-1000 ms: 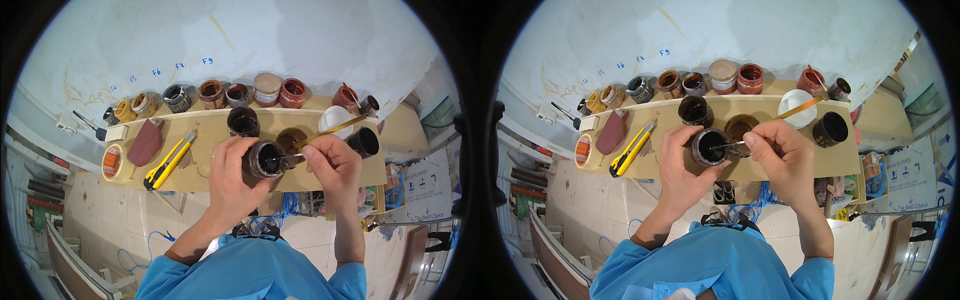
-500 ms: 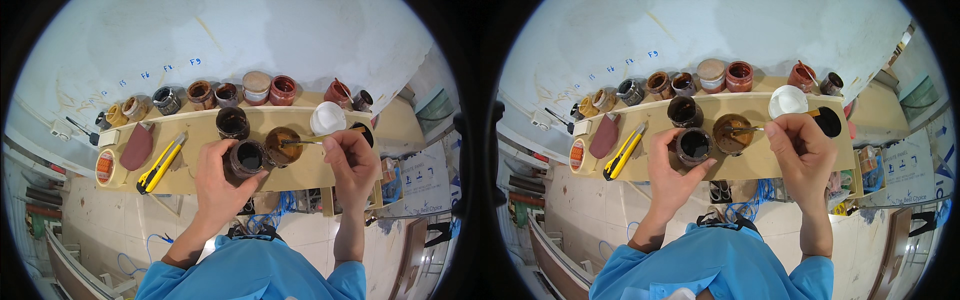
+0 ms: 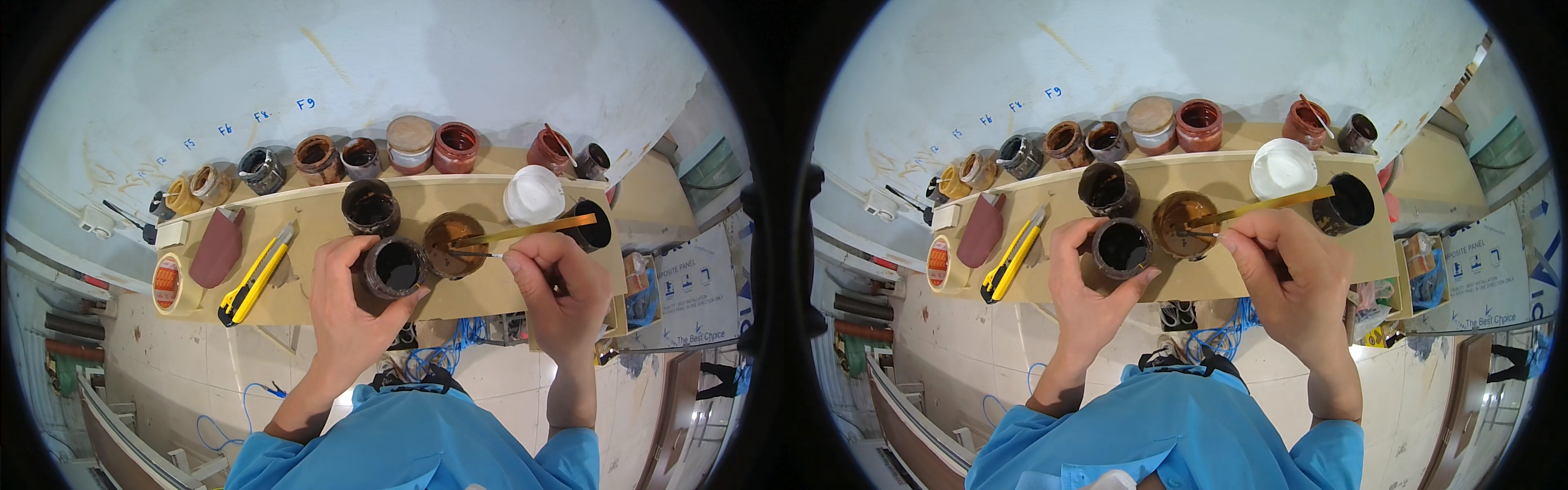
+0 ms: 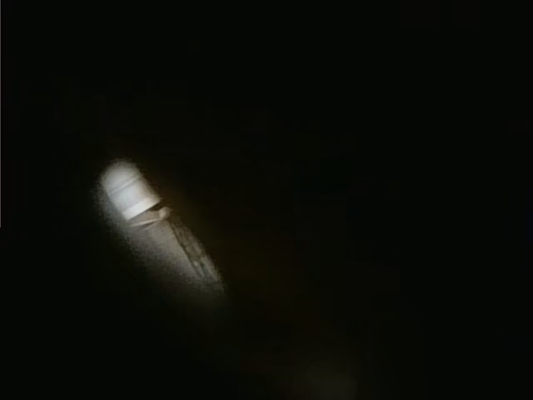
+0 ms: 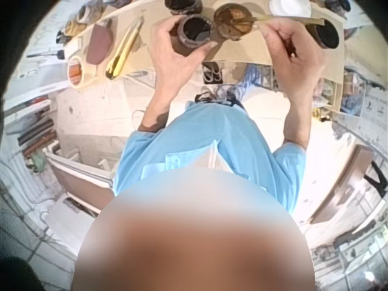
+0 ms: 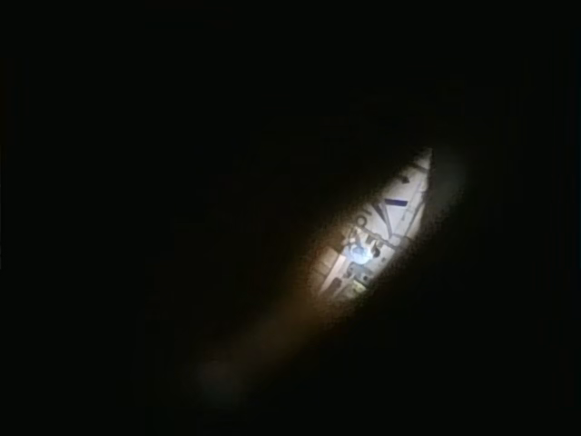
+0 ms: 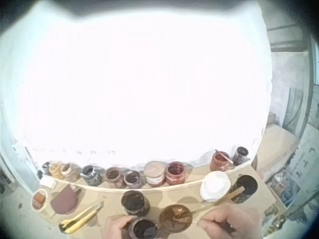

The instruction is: The person picks up a small jar of brown paint and stirs it with a yellow stick. They then add more paint from another jar and continue stirring. The person walks to a different area, pours water from a bottle into the paint, and stirs again before returning to the shelf.

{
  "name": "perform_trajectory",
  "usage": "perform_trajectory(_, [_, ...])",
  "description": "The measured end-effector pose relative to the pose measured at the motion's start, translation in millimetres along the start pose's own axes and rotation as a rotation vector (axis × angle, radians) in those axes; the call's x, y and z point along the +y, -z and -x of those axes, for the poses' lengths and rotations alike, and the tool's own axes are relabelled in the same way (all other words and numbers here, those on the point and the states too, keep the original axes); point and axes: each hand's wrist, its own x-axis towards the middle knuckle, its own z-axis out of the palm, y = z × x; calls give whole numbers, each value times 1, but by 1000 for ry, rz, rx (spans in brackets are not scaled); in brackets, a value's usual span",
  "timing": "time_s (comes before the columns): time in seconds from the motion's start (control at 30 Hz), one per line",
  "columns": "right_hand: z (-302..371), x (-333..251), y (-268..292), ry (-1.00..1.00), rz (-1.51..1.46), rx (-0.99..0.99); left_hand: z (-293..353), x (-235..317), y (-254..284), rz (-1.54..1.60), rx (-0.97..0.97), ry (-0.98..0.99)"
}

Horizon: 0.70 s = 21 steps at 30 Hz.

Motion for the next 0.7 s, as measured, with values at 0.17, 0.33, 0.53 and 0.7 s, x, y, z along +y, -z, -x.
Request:
perform_trajectory(0.17, [-2, 4, 1, 128, 58, -18, 0, 0, 0, -11, -5, 1])
perform_trajectory(0.33, [-1, 7, -1, 195, 81, -20, -1, 1, 0, -9, -10, 2])
perform_trajectory(0.53, [3, 8, -2, 283, 173, -22, 0, 0, 1, -40, -11, -14])
perform_trajectory(0.7, [7, 9, -3, 280, 192, -20, 0, 1, 1, -31, -7, -20])
